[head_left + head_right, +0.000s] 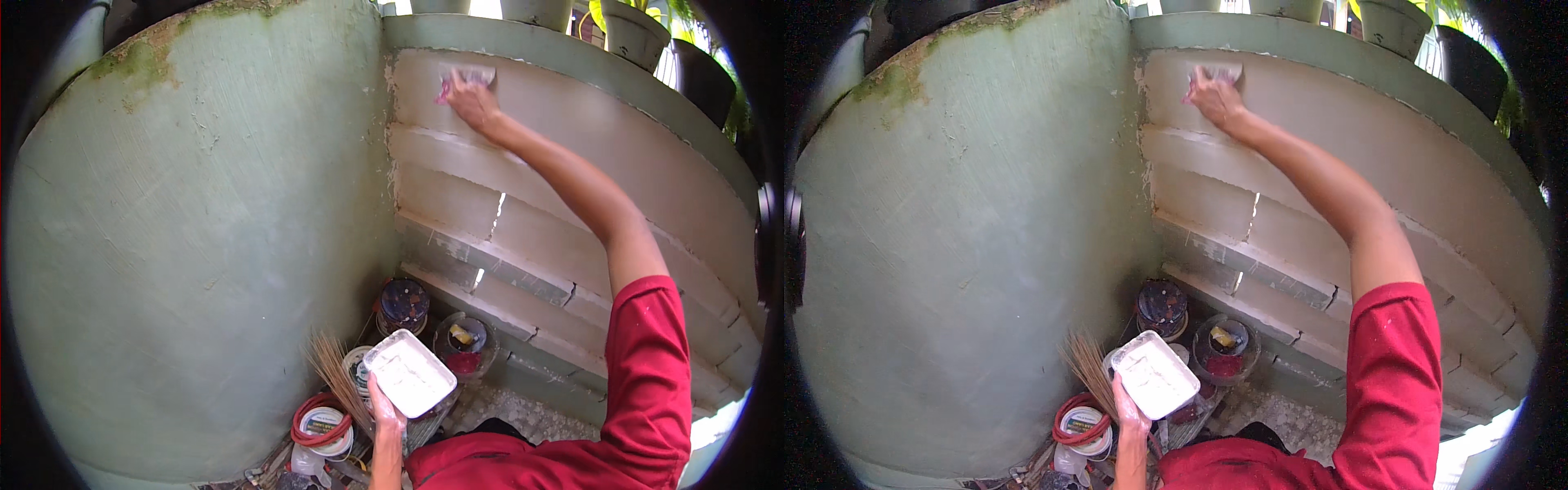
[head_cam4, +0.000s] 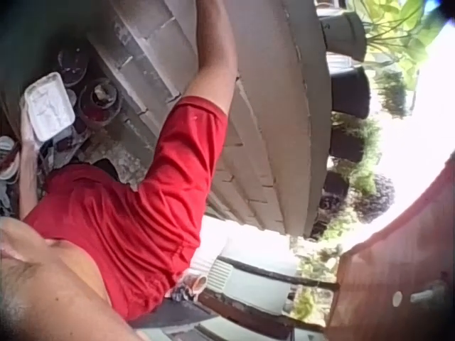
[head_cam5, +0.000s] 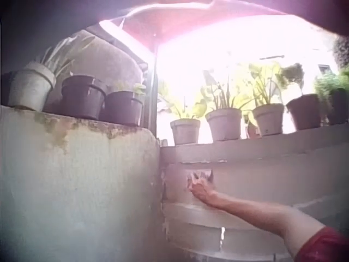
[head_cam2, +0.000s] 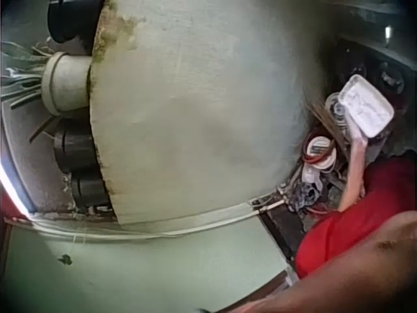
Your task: Patching a crack in an outdoor masonry wall using a small scraper and filler.
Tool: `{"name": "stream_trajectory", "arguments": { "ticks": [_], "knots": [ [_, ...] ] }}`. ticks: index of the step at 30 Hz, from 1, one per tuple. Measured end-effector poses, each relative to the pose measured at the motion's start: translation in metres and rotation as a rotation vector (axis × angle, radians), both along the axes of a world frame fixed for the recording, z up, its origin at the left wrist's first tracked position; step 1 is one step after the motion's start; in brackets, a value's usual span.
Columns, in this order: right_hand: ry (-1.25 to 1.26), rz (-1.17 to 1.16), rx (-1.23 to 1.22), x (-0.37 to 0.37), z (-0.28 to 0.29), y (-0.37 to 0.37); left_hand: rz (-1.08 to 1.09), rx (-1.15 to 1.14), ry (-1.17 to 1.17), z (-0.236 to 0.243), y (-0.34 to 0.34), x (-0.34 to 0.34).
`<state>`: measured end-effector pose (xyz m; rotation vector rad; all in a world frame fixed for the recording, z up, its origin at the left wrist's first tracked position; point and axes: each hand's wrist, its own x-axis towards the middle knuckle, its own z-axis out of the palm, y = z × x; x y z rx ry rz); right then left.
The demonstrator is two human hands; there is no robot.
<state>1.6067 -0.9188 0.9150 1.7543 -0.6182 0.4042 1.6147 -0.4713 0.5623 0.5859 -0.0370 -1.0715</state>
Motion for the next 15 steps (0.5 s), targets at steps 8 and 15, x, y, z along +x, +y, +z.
{"name": "stream_trajectory", "arguments": {
  "ticks": [8,15],
  "knots": [
    [-0.124,0.184,-0.050,0.021,0.011,0.053,0.034,0.047,0.029,-0.005,0.008,0.000],
    [-0.129,0.138,0.046,0.013,-0.051,0.010,0.049,0.010,0.036,0.005,0.000,0.001]
  ]
}}
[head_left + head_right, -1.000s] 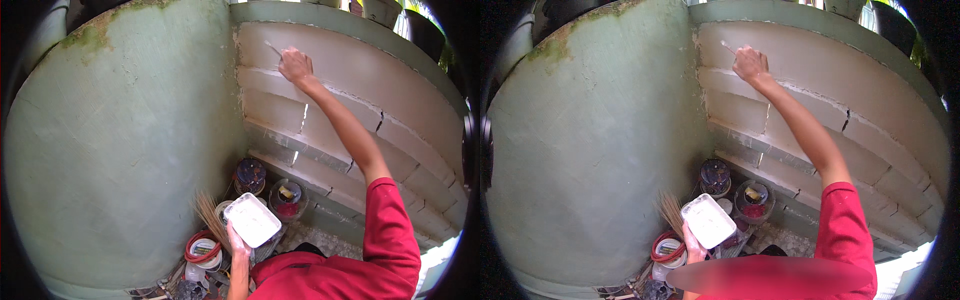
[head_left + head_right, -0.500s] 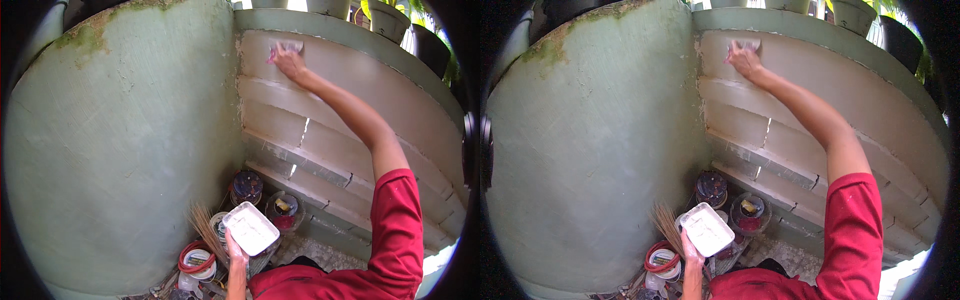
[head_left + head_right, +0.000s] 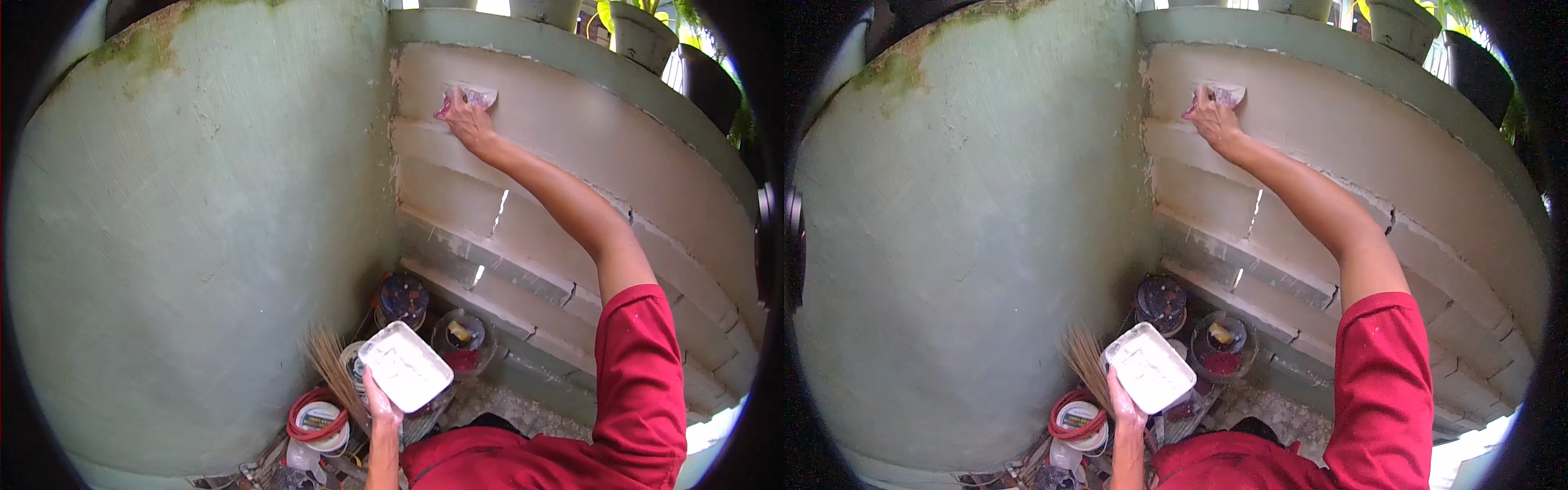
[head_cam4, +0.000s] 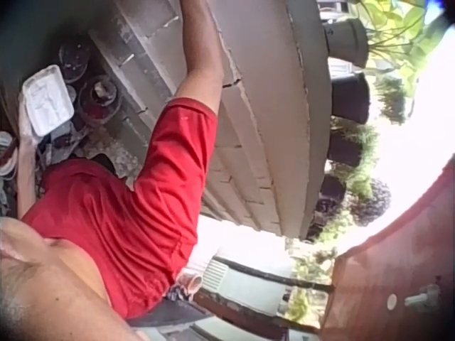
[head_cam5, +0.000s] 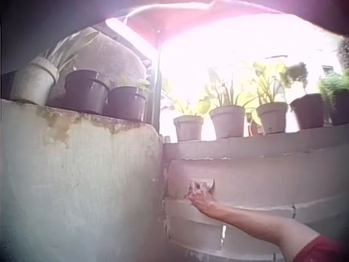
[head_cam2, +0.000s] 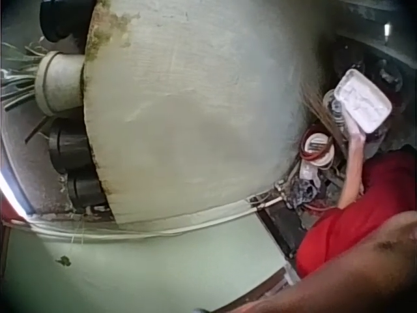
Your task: Patching a crack in an outdoor masonry wall using a small scraper and filler.
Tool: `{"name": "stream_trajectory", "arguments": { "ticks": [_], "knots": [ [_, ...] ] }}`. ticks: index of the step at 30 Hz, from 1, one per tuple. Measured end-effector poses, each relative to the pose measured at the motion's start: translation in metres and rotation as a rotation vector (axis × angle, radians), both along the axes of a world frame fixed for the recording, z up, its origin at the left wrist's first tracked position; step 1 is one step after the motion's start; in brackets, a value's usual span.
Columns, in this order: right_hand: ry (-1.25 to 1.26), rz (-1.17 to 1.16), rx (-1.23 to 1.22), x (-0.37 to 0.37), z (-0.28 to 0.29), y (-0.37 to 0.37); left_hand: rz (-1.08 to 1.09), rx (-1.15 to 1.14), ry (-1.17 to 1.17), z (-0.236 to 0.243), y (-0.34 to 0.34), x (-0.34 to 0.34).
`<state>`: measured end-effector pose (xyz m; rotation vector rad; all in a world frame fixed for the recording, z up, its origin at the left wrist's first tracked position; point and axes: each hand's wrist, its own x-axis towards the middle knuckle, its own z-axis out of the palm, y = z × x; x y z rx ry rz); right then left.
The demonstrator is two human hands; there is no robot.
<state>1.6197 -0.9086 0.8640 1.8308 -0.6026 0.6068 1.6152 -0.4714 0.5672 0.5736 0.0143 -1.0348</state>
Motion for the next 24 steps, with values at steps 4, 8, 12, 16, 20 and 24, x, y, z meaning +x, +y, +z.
{"name": "stream_trajectory", "arguments": {
  "ticks": [4,8,12,16,20,24],
  "knots": [
    [-0.021,0.030,0.303,0.008,0.004,0.038,-0.002,-0.031,-0.022,-0.004,0.009,0.005],
    [-0.068,-0.024,0.109,-0.004,0.065,0.038,-0.030,-0.027,-0.026,-0.005,0.009,0.004],
    [0.040,0.034,-0.028,-0.051,0.025,-0.003,-0.013,0.013,-0.025,-0.005,0.007,0.002],
    [-0.045,0.057,0.288,-0.054,0.002,0.037,-0.039,0.022,0.002,-0.001,0.010,0.001],
    [-0.086,0.022,0.157,-0.030,0.061,0.041,-0.075,0.042,-0.034,0.003,0.004,0.006],
    [0.000,-0.098,0.027,-0.051,0.039,0.025,-0.106,0.032,-0.078,0.003,-0.003,0.005]
  ]
}}
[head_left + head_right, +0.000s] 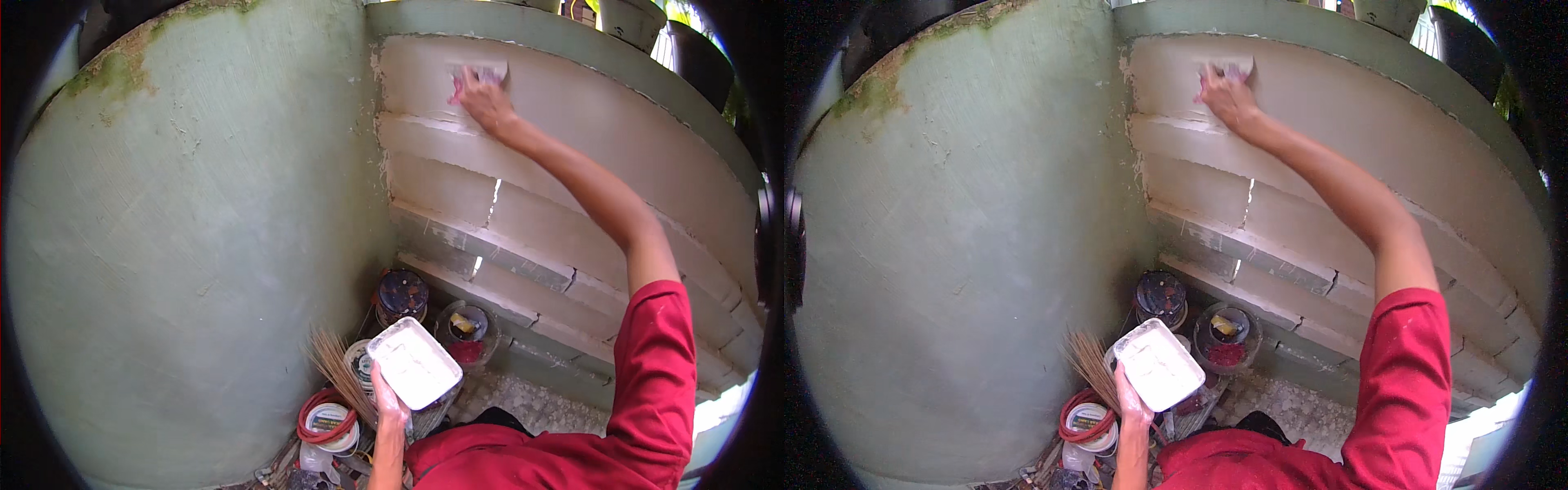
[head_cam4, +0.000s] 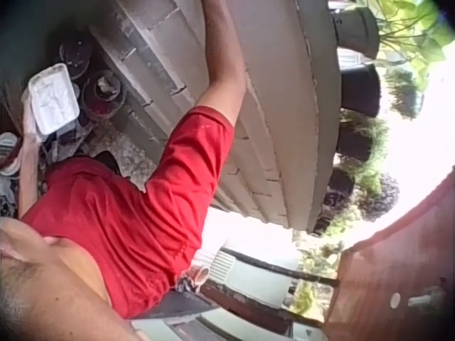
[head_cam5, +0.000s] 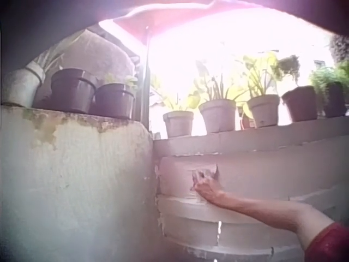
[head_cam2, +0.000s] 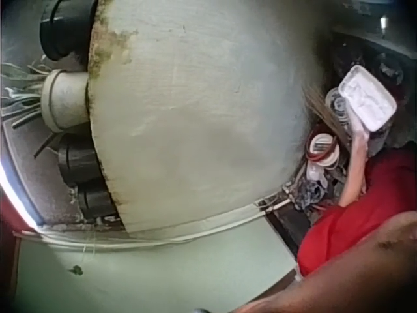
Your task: Patching a crack in an outdoor masonry wall using a small scraper and filler.
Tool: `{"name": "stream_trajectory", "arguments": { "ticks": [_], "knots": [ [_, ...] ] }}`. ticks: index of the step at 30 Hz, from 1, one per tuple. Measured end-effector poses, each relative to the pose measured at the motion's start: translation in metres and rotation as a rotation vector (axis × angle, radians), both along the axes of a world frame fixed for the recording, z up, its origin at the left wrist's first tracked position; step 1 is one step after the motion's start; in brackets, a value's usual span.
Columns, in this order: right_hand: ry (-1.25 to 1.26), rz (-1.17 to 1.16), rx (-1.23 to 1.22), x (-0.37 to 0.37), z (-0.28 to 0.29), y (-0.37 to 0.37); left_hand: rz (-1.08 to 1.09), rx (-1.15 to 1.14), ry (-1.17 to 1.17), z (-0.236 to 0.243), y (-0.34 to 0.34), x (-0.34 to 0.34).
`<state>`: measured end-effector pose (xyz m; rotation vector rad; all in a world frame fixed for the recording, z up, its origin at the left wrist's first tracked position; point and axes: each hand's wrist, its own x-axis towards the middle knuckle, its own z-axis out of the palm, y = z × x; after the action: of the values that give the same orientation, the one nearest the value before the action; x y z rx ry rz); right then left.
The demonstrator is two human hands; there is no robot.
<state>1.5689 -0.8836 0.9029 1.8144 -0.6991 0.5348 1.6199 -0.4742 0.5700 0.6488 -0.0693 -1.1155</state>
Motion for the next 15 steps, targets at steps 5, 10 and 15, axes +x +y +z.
{"name": "stream_trajectory", "arguments": {
  "ticks": [5,10,15],
  "knots": [
    [-0.085,0.147,0.377,-0.014,-0.033,0.017,-0.010,0.019,0.012,0.007,0.006,-0.005],
    [-0.685,0.637,1.086,-0.068,-0.005,0.089,-0.043,0.010,-0.004,0.011,-0.005,-0.008],
    [-1.265,0.829,1.819,-0.127,-0.067,0.174,-0.162,0.031,-0.007,0.033,-0.028,-0.018]
  ]
}}
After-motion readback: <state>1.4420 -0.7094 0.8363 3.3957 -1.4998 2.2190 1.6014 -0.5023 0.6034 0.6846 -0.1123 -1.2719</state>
